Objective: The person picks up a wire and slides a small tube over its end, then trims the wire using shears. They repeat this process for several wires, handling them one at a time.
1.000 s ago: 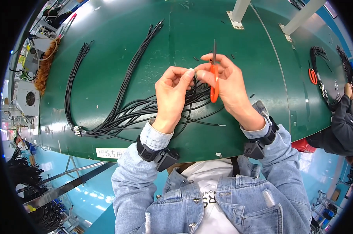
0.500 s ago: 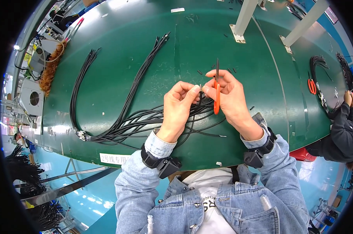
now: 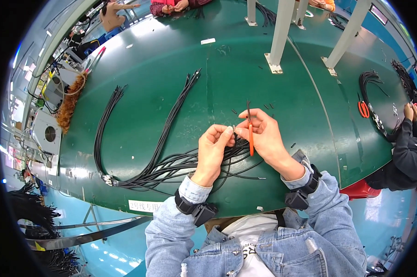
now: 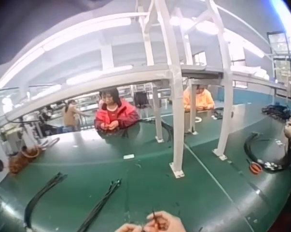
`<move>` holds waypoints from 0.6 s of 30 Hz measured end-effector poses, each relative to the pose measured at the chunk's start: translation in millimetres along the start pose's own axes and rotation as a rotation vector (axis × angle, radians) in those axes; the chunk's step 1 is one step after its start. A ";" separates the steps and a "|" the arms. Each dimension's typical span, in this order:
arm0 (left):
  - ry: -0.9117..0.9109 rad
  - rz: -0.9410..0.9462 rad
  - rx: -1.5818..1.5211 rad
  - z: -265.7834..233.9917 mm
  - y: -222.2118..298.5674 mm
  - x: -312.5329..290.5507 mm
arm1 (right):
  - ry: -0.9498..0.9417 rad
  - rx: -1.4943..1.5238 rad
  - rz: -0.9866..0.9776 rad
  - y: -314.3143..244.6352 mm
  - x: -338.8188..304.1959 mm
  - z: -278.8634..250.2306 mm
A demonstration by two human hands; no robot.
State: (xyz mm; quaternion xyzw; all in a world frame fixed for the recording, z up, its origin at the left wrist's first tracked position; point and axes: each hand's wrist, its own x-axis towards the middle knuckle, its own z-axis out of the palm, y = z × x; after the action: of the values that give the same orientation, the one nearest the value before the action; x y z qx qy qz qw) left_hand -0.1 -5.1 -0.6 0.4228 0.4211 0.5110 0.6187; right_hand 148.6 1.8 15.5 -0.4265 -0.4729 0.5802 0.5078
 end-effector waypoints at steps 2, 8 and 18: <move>0.023 0.017 -0.091 3.6 0.2 -1.4 | 0.008 -0.010 0.014 0.6 -0.3 -0.8; 0.054 0.056 0.028 9.6 8.1 -2.7 | -0.003 0.033 0.024 -1.6 -1.9 2.0; 0.023 -0.041 -0.054 -4.4 0.3 2.2 | 0.016 0.064 0.020 -0.6 -2.6 0.7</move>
State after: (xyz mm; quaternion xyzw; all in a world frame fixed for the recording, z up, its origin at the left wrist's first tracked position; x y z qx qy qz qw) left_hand -4.1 -2.5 -1.8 0.3913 0.4227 0.5140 0.6356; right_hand 148.3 -0.8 16.3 -0.4195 -0.4454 0.5968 0.5191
